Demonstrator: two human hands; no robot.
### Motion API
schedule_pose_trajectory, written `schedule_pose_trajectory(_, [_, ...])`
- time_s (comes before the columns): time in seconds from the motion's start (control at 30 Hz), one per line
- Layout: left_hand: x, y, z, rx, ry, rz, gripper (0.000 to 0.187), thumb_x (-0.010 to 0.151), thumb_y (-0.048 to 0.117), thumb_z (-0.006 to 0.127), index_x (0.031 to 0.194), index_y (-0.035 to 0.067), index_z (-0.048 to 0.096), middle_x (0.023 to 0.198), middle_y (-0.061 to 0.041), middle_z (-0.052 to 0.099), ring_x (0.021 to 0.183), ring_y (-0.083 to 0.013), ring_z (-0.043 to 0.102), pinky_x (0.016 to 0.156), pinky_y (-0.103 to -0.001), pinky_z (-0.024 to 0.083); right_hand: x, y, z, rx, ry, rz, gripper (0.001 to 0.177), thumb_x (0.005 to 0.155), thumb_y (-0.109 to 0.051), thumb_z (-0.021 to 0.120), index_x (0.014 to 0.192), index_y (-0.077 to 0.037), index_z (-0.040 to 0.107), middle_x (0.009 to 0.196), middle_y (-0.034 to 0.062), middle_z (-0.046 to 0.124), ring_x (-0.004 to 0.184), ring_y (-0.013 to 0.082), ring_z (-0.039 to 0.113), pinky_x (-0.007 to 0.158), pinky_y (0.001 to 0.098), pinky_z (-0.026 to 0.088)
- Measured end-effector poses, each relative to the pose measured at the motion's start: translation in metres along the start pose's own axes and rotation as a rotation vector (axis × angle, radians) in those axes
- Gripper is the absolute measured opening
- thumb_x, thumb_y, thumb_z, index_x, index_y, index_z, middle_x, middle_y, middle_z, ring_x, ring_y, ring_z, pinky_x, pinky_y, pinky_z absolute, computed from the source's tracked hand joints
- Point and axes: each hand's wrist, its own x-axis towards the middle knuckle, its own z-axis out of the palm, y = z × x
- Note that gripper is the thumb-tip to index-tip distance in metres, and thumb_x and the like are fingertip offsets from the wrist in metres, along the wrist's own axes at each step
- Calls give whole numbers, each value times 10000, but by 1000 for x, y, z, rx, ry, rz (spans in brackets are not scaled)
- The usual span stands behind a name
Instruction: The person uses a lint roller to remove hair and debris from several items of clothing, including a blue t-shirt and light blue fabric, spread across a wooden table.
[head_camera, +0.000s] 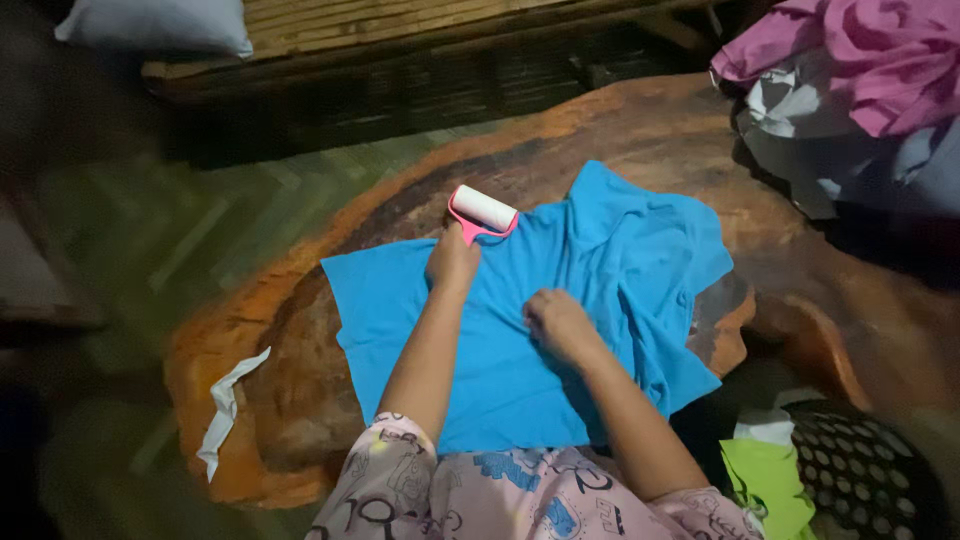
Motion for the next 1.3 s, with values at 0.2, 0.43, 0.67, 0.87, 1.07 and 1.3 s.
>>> schedule_pose_trajectory(0.2, [-62,-51,-42,-59,80,36,255,819,209,693,1021,54,668,1017,-237,708,965,-457,660,805,-561,514,-19,-37,7,287,-272,-49,171,847,-184,736,942,-51,685,968,167,678,941,379,655,810,477,521])
schedule_pose_trajectory(0.43, [-142,-81,-110,-158,244,-41,268,788,198,706,996,34,662,948,-241,700,898,-464,649,756,-546,509,62,30,-29,-53,476,111,226,885,-104,710,1102,-41,698,1023,191,667,967,411,634,847,497,510])
schedule_pose_trajectory(0.67, [-148,-117,-103,-51,210,-16,231,799,168,687,950,2,629,981,-268,676,938,-477,631,794,-557,493,80,63,-17,-264,517,277,284,743,-244,838,929,-87,692,984,184,669,977,414,599,816,518,458])
schedule_pose_trajectory(0.87, [-154,-126,-97,-98,255,-15,231,822,162,701,956,-6,619,956,-267,659,915,-476,617,785,-546,484,24,93,-24,155,745,107,230,953,-191,771,1072,-37,648,1044,174,658,1003,364,600,883,447,479])
schedule_pose_trajectory(1.07, [-152,-138,-121,-113,108,13,272,794,184,742,989,21,647,936,-225,668,899,-452,635,764,-522,494,-67,57,-88,133,65,395,376,868,-340,797,989,-6,675,834,207,674,741,364,649,687,458,512])
schedule_pose_trajectory(1.3, [-162,-85,-152,-163,-1,17,412,730,309,855,1016,61,695,954,-159,727,870,-339,707,760,-434,542,-71,5,-95,-27,177,501,627,812,-528,816,1180,-31,712,994,235,733,914,414,695,768,477,535])
